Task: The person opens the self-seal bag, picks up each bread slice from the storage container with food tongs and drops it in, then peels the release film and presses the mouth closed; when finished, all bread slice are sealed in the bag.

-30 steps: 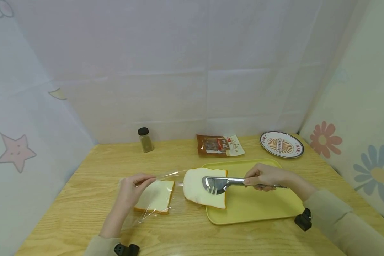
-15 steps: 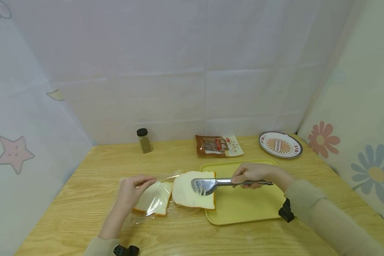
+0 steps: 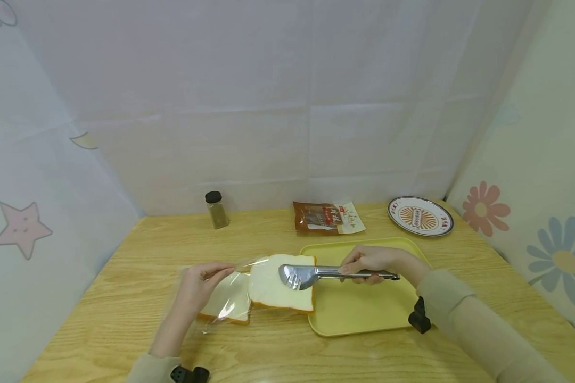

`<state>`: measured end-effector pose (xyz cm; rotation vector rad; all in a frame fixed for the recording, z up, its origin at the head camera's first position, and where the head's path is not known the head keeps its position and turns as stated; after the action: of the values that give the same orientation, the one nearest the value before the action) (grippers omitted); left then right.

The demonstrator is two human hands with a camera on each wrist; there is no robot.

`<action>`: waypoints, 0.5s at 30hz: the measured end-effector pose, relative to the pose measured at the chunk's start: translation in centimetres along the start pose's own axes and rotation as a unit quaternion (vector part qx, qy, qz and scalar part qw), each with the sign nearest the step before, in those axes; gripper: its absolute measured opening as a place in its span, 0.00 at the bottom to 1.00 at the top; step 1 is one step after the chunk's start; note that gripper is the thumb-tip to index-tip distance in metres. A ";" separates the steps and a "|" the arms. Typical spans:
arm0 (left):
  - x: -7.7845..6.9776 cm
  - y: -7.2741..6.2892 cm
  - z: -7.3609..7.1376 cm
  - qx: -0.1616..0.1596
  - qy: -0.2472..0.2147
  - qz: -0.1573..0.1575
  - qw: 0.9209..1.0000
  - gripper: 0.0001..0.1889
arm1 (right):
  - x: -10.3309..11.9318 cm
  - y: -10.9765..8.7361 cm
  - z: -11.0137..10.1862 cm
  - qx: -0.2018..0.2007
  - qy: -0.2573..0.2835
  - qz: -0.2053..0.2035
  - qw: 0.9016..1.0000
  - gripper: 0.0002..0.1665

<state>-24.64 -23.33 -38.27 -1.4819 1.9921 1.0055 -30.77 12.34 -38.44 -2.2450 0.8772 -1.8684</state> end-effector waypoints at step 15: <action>-0.2 -0.1 0.0 -0.002 0.015 0.012 1.000 0.06 | -0.2 1.3 -0.3 0.024 0.016 0.022 0.999 0.26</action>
<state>-24.48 -23.21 -38.16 -1.4871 2.0338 1.0024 -31.50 11.45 -39.10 -2.1564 0.8690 -1.8900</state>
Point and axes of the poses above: each hand's wrist, its own y-axis towards the middle knuckle, its own z-axis out of the palm, x = y × z, the point moved 5 cm from there along y, towards the middle knuckle, and after that the axes turned 10 degrees about x, right-handed, at the moved point
